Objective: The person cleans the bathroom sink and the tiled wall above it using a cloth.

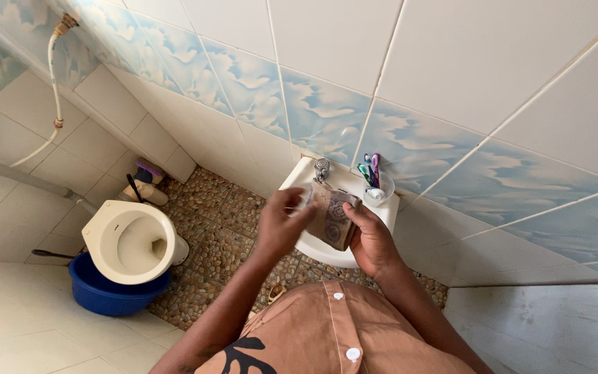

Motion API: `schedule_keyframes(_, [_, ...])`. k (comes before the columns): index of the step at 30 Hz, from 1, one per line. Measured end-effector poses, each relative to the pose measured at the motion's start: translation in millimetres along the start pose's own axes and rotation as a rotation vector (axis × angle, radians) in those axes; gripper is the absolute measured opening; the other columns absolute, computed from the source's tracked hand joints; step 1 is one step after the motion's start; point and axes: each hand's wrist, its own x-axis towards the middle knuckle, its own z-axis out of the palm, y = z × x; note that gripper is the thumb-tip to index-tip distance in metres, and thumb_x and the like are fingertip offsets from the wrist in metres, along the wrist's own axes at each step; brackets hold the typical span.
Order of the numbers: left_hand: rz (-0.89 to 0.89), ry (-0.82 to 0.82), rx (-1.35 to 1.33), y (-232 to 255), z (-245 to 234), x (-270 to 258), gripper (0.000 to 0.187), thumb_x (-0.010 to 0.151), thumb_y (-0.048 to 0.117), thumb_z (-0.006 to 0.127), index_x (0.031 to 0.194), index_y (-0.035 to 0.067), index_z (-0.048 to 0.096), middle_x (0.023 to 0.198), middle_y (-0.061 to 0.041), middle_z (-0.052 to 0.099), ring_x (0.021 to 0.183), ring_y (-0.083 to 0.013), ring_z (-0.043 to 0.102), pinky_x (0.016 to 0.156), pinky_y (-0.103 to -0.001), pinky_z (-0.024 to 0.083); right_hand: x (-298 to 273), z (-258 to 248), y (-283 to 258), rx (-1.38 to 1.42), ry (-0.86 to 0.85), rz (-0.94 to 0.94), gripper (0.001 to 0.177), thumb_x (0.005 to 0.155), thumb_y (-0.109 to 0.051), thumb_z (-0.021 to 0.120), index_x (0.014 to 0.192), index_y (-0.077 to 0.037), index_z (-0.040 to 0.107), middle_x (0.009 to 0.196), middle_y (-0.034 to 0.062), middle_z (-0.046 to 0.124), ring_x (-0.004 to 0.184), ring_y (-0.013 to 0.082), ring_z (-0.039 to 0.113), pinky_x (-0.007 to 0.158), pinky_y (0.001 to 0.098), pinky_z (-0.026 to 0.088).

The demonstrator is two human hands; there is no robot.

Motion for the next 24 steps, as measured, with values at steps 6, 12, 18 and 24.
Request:
schedule_keyframes(6, [-0.298,-0.431,-0.666,-44.6,-2.4,24.0,0.049,0.088,0.018,0.076,0.131,0.005,0.059,0.127,-0.017,0.070,0.113,-0.0231,0.069,0.094,-0.038,0.059,-1.4,-2.8,-1.2,0.095,-0.084,0.029,0.039,0.095,-0.017,0.066,0.132,-0.007,0.061,0.123,0.0081,0.068,0.114,0.0238,0.064,0.100,0.0454,0.053])
schedule_keyframes(12, [-0.391,-0.344,-0.944,-56.7,17.6,12.0,0.036,0.088,0.010,0.075,0.121,0.002,0.064,0.109,-0.012,0.076,0.095,-0.0231,0.075,0.086,-0.041,0.065,7.3,-16.6,7.0,0.039,-0.020,-0.046,0.036,0.096,-0.009,0.063,0.132,-0.008,0.061,0.122,0.0054,0.063,0.112,0.0200,0.063,0.099,0.0416,0.052])
schedule_keyframes(18, [-0.456,-0.432,-0.989,-68.6,14.2,4.2,0.031,0.093,0.010,0.067,0.123,0.004,0.062,0.110,-0.011,0.075,0.097,-0.0227,0.074,0.086,-0.043,0.064,19.1,-42.3,30.3,-0.077,0.044,0.011,0.046,0.092,-0.012,0.066,0.136,-0.009,0.055,0.126,0.0104,0.061,0.115,0.0229,0.060,0.098,0.0426,0.051])
schedule_keyframes(24, [-0.578,-0.217,-0.738,-94.9,35.3,-3.5,0.031,0.101,0.015,0.061,0.124,-0.005,0.059,0.099,-0.019,0.074,0.084,-0.0264,0.075,0.079,-0.043,0.066,29.1,-73.6,72.3,-0.567,0.368,0.195,0.081,0.086,-0.042,0.075,0.149,-0.009,0.038,0.138,0.0100,0.054,0.125,0.0267,0.056,0.105,0.0416,0.047])
